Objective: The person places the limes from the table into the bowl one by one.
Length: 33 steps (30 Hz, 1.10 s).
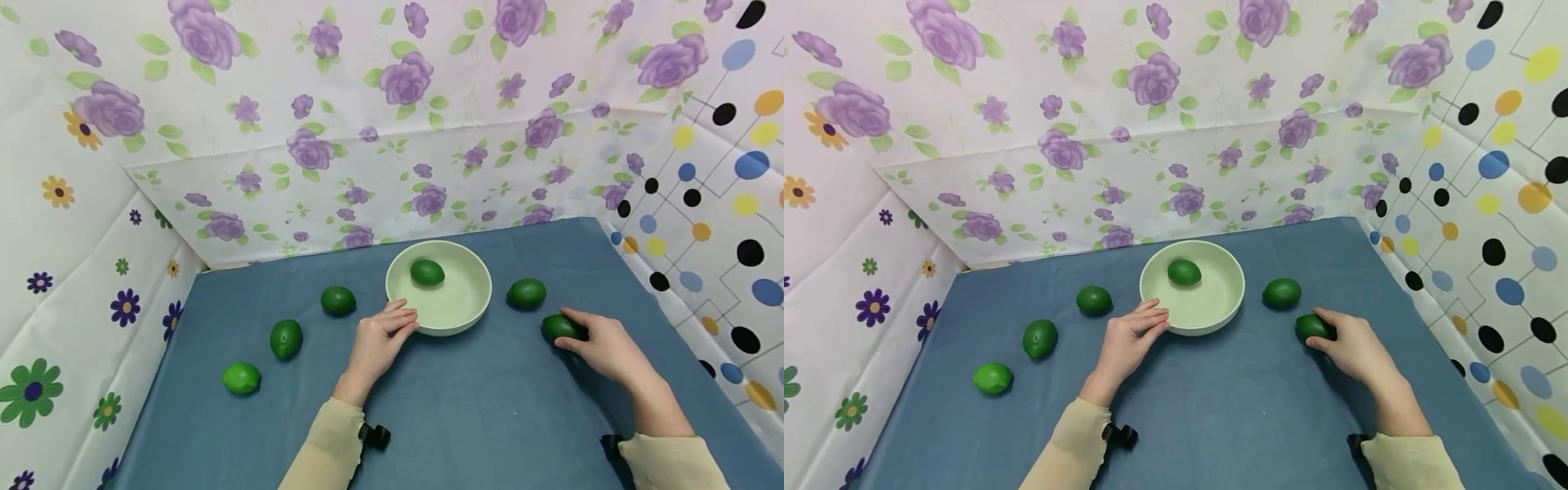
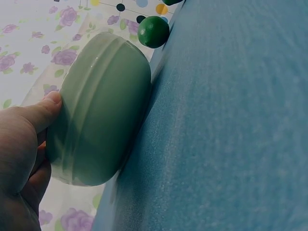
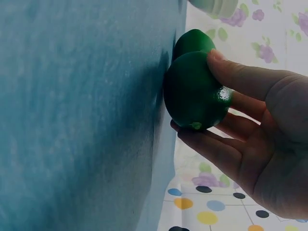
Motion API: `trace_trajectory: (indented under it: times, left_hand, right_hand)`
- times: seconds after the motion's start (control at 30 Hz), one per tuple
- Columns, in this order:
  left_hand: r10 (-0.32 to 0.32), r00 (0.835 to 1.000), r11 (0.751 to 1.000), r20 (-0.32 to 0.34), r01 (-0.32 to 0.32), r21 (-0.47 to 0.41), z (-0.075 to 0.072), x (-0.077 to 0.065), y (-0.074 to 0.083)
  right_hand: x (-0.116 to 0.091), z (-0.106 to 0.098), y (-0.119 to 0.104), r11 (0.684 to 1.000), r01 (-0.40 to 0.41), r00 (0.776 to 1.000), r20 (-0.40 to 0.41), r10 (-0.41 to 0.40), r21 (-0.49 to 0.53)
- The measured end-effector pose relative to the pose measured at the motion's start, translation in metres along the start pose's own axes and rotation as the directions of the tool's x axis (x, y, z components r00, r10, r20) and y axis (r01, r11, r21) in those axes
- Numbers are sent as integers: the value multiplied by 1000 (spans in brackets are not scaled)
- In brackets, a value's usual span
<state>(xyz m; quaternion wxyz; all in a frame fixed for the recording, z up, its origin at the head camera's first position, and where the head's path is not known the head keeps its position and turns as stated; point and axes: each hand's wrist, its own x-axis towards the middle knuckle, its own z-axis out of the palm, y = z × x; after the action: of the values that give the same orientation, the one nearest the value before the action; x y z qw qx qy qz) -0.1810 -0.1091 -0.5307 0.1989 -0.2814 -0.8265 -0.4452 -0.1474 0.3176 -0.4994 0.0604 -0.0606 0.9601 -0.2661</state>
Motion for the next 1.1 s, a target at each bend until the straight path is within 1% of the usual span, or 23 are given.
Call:
trace_trajectory:
  times: [0.13,0.33,0.63,0.7,0.83,1.03,1.1]
  left_hand:
    - [7,1000,1000,-12,-7,-1,1,-1,-1]
    - [24,999,1000,-24,-23,6,1,-1,-3]
    - [5,1000,1000,-12,-5,1,1,-1,-3]
    - [10,1000,1000,-15,-10,1,2,-2,-3]
    - [12,1000,1000,-17,-12,2,2,-3,-3]
    - [-7,1000,1000,-5,7,-4,1,-2,-1]
    - [-2,1000,1000,-9,2,-3,1,-1,-1]
  right_hand:
    - [-2,-3,-4,1000,-8,1000,-1,8,17]
    - [-4,-6,-12,999,10,1000,-20,-9,44]
    - [-3,-6,-28,996,48,994,-97,-40,77]
    - [-3,-6,-31,995,51,993,-108,-41,86]
    - [-5,-6,-35,992,62,990,-134,-47,111]
    - [-6,-7,-40,984,94,980,-191,-63,154]
    - [-5,-8,-41,983,98,978,-200,-65,157]
